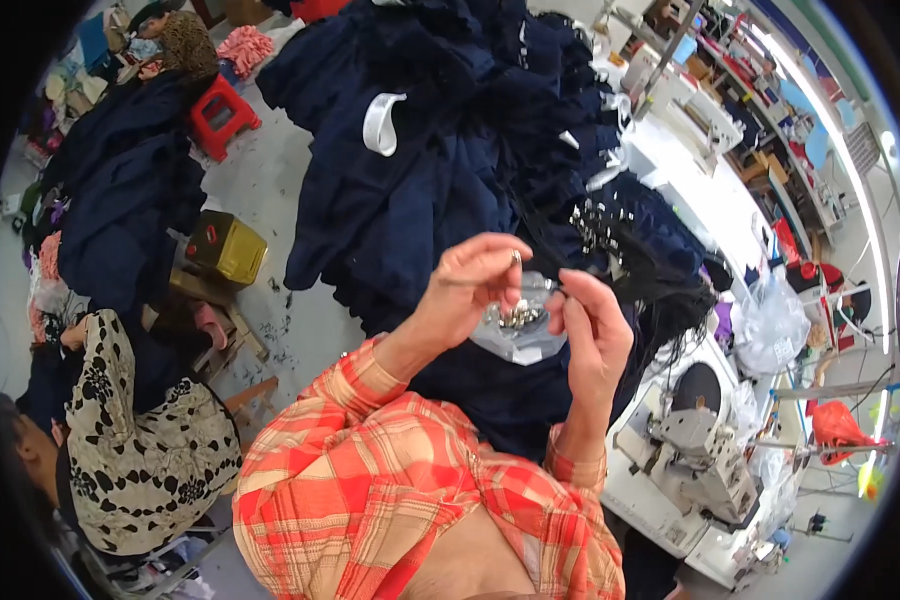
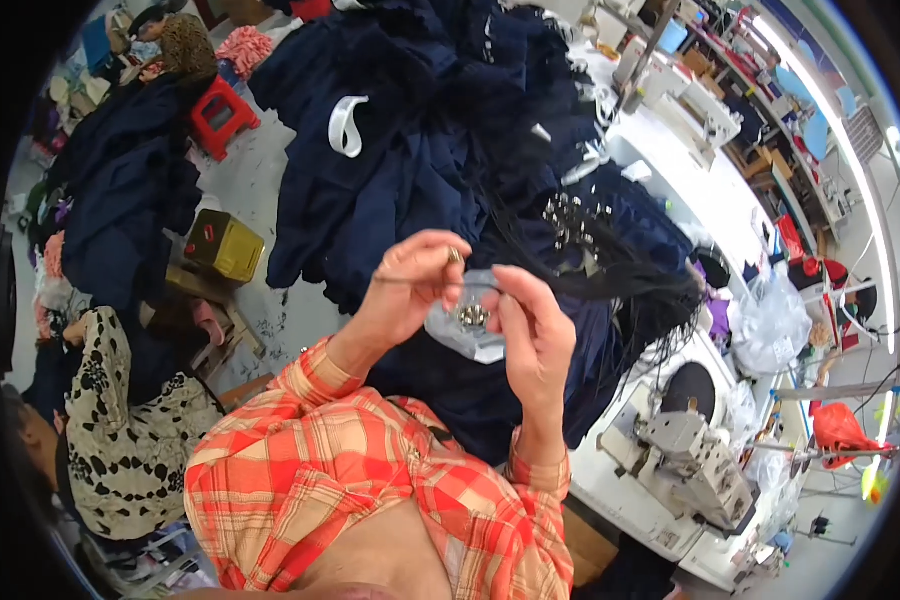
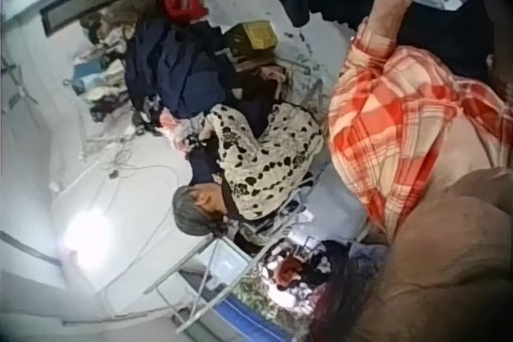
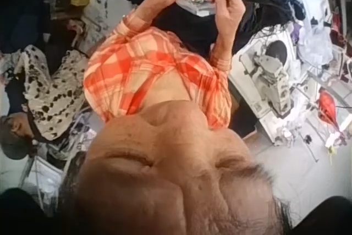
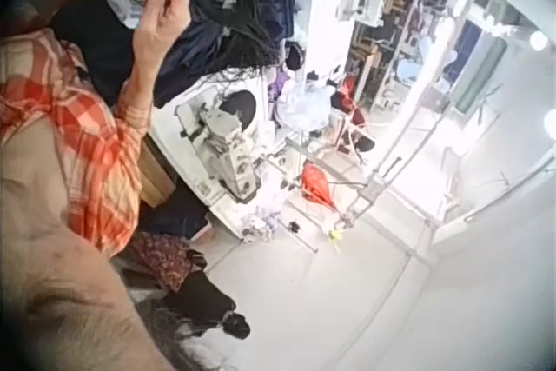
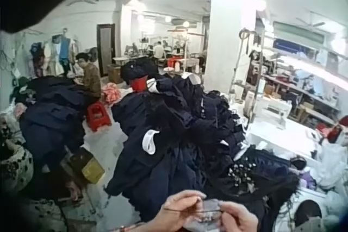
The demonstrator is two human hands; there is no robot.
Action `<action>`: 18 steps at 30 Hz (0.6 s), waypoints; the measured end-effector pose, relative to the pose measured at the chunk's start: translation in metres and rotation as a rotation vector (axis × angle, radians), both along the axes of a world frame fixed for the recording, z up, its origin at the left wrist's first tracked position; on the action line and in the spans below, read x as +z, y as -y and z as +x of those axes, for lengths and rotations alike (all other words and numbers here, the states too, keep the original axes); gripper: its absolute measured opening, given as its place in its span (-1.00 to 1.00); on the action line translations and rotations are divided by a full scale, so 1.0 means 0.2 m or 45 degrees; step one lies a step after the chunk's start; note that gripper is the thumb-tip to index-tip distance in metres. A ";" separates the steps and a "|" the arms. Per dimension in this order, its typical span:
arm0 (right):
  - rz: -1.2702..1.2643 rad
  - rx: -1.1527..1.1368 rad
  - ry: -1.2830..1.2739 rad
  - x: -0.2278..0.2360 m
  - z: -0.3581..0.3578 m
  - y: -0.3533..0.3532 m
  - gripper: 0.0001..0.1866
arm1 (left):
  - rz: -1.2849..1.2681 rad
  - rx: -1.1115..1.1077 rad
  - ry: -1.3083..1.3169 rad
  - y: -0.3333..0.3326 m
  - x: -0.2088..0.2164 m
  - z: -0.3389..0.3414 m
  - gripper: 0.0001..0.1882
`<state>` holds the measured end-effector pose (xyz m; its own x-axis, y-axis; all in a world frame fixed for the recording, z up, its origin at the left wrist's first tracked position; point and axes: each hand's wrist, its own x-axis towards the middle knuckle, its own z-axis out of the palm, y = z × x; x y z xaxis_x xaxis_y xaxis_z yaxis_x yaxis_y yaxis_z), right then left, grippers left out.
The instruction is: Attaching small metal tips to the ends of black cord drawstrings.
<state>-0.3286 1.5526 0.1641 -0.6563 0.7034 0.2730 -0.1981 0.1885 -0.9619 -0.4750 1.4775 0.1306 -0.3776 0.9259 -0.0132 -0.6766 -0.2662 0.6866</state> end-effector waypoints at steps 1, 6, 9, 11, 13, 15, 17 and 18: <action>-0.006 0.003 -0.034 0.00 -0.04 0.01 -0.77 | 0.051 0.041 -0.011 -0.01 0.00 -0.02 -0.75; 0.023 0.039 0.135 -0.06 -0.03 0.00 -0.81 | 0.106 0.009 -0.043 0.00 -0.02 -0.03 -0.74; 0.072 -0.045 0.167 -0.08 -0.04 0.00 -0.83 | 0.016 0.042 0.013 -0.01 -0.01 -0.01 -0.76; 0.120 -0.041 0.191 -0.10 -0.04 0.01 -0.83 | 0.007 0.030 0.053 -0.01 -0.01 -0.02 -0.72; 0.274 -0.048 0.245 -0.09 -0.05 0.01 -0.88 | 0.059 0.027 0.046 -0.01 -0.02 -0.02 -0.71; 0.367 -0.062 0.274 -0.08 -0.06 0.02 -0.89 | 0.145 0.031 0.038 -0.02 -0.02 -0.02 -0.69; 0.490 -0.060 0.278 -0.08 -0.07 0.03 -0.95 | 0.142 0.014 0.050 -0.02 -0.03 -0.03 -0.69; 0.485 -0.063 0.279 -0.07 -0.06 0.03 -0.95 | 0.143 0.002 0.062 -0.02 -0.04 -0.02 -0.69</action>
<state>-0.3406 1.5466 0.1493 -0.6958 0.6112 0.3771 0.0208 0.5420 -0.8401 -0.4799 1.4817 0.1234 -0.3805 0.9220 0.0721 -0.7077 -0.3405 0.6191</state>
